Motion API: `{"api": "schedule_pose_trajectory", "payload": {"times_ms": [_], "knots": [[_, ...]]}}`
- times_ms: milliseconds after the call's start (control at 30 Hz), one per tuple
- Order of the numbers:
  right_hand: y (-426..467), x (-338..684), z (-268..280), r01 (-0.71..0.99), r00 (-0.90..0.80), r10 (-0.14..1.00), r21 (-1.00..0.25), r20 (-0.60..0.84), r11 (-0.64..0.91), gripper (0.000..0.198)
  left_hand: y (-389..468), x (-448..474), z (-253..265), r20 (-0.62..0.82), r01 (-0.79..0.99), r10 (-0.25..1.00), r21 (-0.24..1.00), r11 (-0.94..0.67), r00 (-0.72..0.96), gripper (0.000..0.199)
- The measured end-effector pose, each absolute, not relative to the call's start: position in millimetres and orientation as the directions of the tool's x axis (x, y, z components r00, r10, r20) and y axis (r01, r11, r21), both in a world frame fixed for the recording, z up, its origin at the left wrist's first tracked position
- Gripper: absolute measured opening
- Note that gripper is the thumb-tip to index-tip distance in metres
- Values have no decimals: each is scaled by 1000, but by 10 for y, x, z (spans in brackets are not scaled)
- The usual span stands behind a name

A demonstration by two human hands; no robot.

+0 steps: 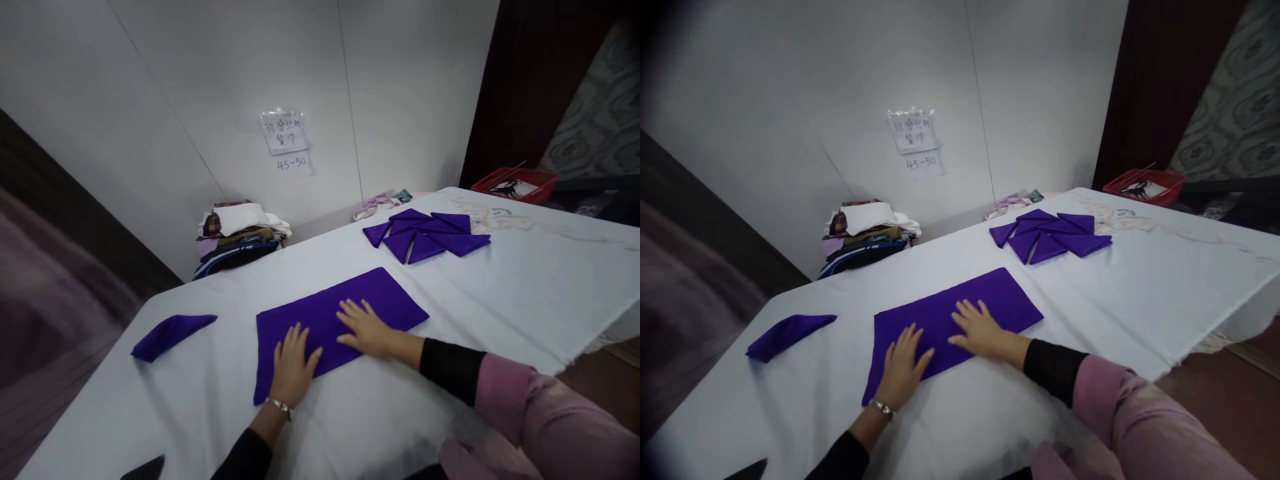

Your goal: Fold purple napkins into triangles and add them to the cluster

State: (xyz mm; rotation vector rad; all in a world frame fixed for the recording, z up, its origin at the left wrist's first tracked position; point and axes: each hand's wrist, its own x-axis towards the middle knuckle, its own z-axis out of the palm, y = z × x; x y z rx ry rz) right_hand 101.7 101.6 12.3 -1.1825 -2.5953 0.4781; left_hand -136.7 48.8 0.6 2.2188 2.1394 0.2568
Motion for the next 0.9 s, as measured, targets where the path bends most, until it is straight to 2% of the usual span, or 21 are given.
{"api": "schedule_pose_trajectory", "payload": {"times_ms": [133,267,367,433,533,633,800,900], "knots": [[683,626,-6,626,-692,718,-436,69,646,76,269,-1104,-148,-25,993,998,97,-60,63,58],[666,845,-71,693,-642,766,-400,38,601,77,316,-1121,-177,-42,996,999,89,-17,21,60],[727,1398,-100,793,-529,849,-349,13,499,78,334,-1133,-171,-45,995,999,93,-21,25,61],[763,1828,-133,877,-397,918,-295,1,380,79,330,-1127,-177,-60,996,998,91,-22,27,61],[796,2320,-189,940,-279,960,-200,10,276,78,332,-1135,-198,-57,996,998,91,-24,30,61],[803,2495,-226,951,-267,964,-159,6,264,78,362,-1172,-175,-71,992,997,126,-16,25,61],[799,2459,-263,951,-268,963,-154,18,267,77,479,-1024,25,-134,961,988,253,116,-84,62],[806,2463,-281,955,-267,963,-130,24,268,75,571,-747,89,-66,961,998,274,38,-21,60]]}}
